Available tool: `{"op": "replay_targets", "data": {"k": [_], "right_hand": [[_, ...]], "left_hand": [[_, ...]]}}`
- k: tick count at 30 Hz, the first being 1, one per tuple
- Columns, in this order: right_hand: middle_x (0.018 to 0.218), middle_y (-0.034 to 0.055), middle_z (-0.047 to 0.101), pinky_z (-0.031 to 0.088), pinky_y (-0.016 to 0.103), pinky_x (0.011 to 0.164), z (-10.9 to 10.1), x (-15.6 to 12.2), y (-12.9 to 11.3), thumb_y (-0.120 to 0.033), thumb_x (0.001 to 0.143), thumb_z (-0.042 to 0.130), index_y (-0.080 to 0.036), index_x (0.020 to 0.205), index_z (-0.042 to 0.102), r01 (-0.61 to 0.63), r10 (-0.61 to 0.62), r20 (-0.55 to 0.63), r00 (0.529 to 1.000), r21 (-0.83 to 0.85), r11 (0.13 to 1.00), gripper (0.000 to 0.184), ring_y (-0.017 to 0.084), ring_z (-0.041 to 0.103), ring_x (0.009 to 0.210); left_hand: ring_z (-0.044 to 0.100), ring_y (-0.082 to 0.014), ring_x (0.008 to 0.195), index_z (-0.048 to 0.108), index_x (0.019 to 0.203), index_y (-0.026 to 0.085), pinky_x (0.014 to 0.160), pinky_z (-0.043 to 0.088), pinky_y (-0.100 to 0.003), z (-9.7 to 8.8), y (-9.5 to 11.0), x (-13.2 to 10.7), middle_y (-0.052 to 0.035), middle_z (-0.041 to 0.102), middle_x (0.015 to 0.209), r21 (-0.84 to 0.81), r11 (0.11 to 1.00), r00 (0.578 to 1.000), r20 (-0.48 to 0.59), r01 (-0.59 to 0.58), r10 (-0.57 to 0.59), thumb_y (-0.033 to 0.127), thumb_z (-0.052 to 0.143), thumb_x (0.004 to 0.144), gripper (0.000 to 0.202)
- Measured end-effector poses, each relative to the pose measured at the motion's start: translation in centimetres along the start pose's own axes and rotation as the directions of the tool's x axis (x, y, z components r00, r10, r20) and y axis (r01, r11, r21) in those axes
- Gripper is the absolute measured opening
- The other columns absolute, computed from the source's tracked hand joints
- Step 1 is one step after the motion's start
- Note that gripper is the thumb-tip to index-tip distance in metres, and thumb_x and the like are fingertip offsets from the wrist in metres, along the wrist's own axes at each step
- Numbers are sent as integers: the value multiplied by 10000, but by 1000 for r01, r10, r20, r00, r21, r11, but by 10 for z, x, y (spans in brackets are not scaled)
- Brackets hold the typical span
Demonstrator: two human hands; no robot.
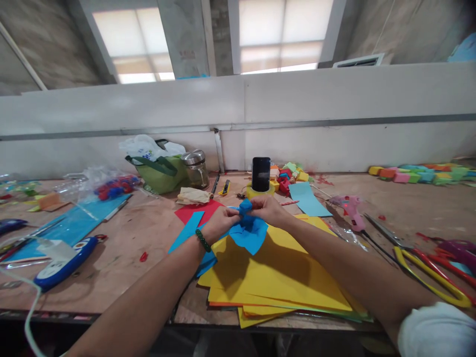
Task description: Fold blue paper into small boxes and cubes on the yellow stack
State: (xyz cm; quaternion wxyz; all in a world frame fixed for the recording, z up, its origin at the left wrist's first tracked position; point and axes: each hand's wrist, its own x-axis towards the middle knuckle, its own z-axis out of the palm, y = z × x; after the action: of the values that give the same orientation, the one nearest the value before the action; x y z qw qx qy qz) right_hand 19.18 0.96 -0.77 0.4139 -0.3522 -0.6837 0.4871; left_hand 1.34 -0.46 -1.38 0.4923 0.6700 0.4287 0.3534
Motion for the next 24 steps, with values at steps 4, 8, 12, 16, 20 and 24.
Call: {"op": "replay_targets", "data": {"k": [4,8,12,16,20,24], "right_hand": [[637,13,674,463,268,645,-5,2,0,-252,553,651,-151,608,711,-29,29,-6,1000,-7,1000,129,148,582,650],[696,40,685,453,273,668,-11,1,-5,-318,609,648,-142,629,724,-80,81,35,996,-33,996,193,158,587,714],[609,1,629,407,255,591,-14,1,-7,-370,523,760,-128,671,701,-83,90,53,995,-122,989,290,114,512,599],[523,-30,547,350,238,520,-14,4,-3,-422,490,794,-132,599,644,-58,73,67,995,-210,976,345,89,438,533],[539,-28,536,329,227,498,-14,5,0,-520,492,793,-137,593,598,-8,31,96,995,-231,973,441,87,429,532],[563,-25,534,332,220,499,-13,2,1,-561,574,748,-144,603,579,84,-44,137,990,-307,948,451,92,437,551]], "left_hand": [[417,-93,499,674,601,141,508,347,-205,2,1,-1,47,530,493,130,989,997,-26,-69,73,224,552,690,173],[400,-94,489,707,634,142,490,305,-203,6,-1,-2,50,523,479,392,905,975,-72,-165,209,155,463,716,257],[523,-129,580,743,728,149,553,375,-212,11,-1,-6,5,666,622,523,821,946,-78,-230,315,142,458,746,286],[582,-146,645,749,770,160,621,420,-222,15,1,-8,-21,708,694,540,803,941,-58,-251,333,142,464,768,286],[520,-126,577,724,693,151,564,380,-215,18,2,-7,10,637,587,496,831,944,-65,-251,323,162,470,767,265],[418,-107,515,668,575,141,512,330,-224,17,3,-6,27,542,498,354,904,960,-49,-241,275,274,520,763,275]]}}
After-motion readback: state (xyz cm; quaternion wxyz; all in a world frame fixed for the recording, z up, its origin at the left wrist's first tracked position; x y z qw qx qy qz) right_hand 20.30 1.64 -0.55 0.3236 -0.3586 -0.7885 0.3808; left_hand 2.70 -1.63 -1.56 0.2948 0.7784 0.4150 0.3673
